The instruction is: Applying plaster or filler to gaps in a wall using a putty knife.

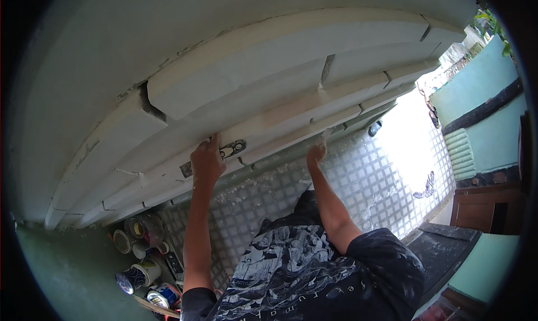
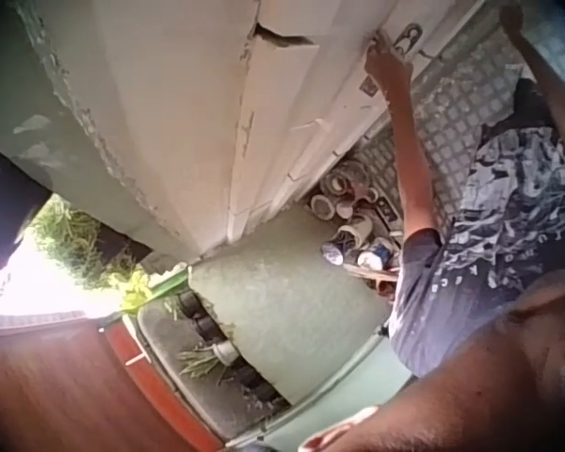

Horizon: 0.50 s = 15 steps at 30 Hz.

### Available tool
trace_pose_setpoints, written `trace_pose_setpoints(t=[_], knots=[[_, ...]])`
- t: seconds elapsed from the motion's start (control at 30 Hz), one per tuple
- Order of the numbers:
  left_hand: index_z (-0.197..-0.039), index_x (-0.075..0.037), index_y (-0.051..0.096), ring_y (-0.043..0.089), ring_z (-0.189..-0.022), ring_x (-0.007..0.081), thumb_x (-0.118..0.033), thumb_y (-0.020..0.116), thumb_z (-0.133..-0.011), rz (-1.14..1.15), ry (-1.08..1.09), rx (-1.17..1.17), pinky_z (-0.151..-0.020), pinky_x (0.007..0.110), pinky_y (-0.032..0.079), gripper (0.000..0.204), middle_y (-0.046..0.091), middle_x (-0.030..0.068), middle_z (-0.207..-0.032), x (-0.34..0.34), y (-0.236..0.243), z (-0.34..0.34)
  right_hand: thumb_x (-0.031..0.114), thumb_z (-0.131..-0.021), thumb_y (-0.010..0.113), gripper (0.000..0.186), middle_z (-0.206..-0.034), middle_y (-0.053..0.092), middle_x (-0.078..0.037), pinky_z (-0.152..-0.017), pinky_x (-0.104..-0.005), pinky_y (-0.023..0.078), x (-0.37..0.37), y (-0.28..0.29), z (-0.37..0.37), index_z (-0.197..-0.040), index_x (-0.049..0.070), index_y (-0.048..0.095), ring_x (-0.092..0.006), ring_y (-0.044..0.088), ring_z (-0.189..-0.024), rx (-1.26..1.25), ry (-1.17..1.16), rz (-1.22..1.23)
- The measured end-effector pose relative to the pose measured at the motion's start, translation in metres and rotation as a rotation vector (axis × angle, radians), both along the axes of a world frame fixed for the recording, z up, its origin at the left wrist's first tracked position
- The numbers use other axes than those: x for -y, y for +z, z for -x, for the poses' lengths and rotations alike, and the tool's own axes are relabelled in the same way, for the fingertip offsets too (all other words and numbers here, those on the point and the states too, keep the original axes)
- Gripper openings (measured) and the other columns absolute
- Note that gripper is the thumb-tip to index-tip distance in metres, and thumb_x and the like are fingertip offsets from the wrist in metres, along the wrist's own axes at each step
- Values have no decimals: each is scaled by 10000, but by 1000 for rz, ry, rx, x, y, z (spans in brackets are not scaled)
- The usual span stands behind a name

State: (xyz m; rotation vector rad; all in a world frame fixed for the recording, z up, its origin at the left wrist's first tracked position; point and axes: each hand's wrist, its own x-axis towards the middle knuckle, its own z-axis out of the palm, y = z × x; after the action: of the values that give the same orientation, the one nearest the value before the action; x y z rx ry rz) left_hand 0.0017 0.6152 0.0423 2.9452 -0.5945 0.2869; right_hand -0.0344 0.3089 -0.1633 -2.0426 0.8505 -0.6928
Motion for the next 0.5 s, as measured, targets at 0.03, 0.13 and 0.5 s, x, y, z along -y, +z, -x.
trace_pose_setpoints(t=[0.03, 0.13, 0.5], knots=[[-1315, -67, 483, 625, -872, 306, -117, 768, -573, -1, 22, -1, -763, 407, 520, 797, 632, 139, -921, -2, 0, 5, 199, -939, 502, 306, -780, 617, -233, -632, -532, 420, 0, 1, 7, -1161, -1, 571, -426, 591, -718, 51, -97, -128], [-1291, -82, 497, 625, -835, 323, -77, 736, -585, -7, 69, -80, -724, 417, 519, 745, 624, 141, -865, 1, 1, 0, 232, -958, 474, 309, -784, 620, -226, -648, -524, 412, -1, -6, 21, -1146, 8, 574, -432, 583, -729, 290, 372, -13], [-1274, -78, 494, 629, -819, 330, -93, 728, -616, -2, 21, 14, -709, 426, 516, 698, 614, 146, -852, 2, 3, 1, 261, -959, 469, 264, -652, 566, -189, -594, -448, 430, -38, 15, -15, -894, 14, 533, -403, 570, -656, 256, 57, -485]])
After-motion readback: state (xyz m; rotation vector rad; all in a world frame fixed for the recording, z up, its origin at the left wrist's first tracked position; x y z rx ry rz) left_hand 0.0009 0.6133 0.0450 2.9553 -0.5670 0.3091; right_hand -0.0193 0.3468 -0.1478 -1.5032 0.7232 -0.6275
